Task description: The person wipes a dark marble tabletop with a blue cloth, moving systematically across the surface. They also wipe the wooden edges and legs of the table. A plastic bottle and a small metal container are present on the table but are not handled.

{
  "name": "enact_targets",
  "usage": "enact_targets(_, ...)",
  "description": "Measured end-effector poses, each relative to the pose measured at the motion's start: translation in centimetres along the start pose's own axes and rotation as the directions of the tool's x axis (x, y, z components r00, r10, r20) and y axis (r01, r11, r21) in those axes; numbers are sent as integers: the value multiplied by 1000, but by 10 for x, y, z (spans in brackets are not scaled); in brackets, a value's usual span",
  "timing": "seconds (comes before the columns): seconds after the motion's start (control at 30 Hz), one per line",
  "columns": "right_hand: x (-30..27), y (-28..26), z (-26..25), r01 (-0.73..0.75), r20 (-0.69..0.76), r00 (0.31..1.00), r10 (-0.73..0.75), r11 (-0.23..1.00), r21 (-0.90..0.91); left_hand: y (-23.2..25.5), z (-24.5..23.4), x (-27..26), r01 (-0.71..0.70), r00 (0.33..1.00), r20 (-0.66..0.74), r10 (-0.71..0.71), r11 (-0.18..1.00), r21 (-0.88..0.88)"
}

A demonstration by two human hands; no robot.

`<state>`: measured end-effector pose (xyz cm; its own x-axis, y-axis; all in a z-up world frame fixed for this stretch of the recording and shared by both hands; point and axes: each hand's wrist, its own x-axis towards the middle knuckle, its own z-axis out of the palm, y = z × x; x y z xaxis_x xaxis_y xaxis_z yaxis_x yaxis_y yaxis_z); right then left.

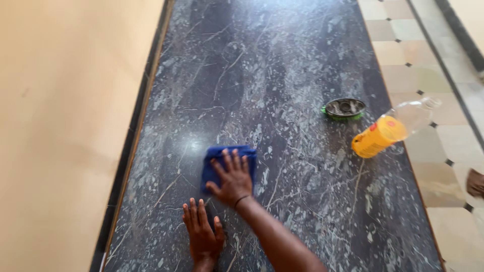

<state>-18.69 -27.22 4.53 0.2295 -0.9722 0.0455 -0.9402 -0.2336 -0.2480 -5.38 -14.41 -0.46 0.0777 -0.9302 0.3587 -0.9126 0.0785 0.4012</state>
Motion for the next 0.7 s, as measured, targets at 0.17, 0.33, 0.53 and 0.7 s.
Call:
enact_targets(0.17, -49, -2, 1, 147, -19, 989, -145, 984, 97, -1, -3, -4, 21, 998, -57, -23, 999, -34)
enact_targets(0.33, -111, 113, -10, -144, -168, 977, 135, 989, -44, -5, 3, -5, 74, 997, -13, -73, 996, 46)
enact_targets(0.53, -230, 287, -28, -655, -331, 738, 588, 742, -143, -6, 7, -5, 37, 998, -44, -36, 999, 32)
enact_targets(0.7, -270, 319, -19, -722, -374, 669, 642, 682, -121, -9, 10, -6, 20, 999, -33, -18, 999, 48)
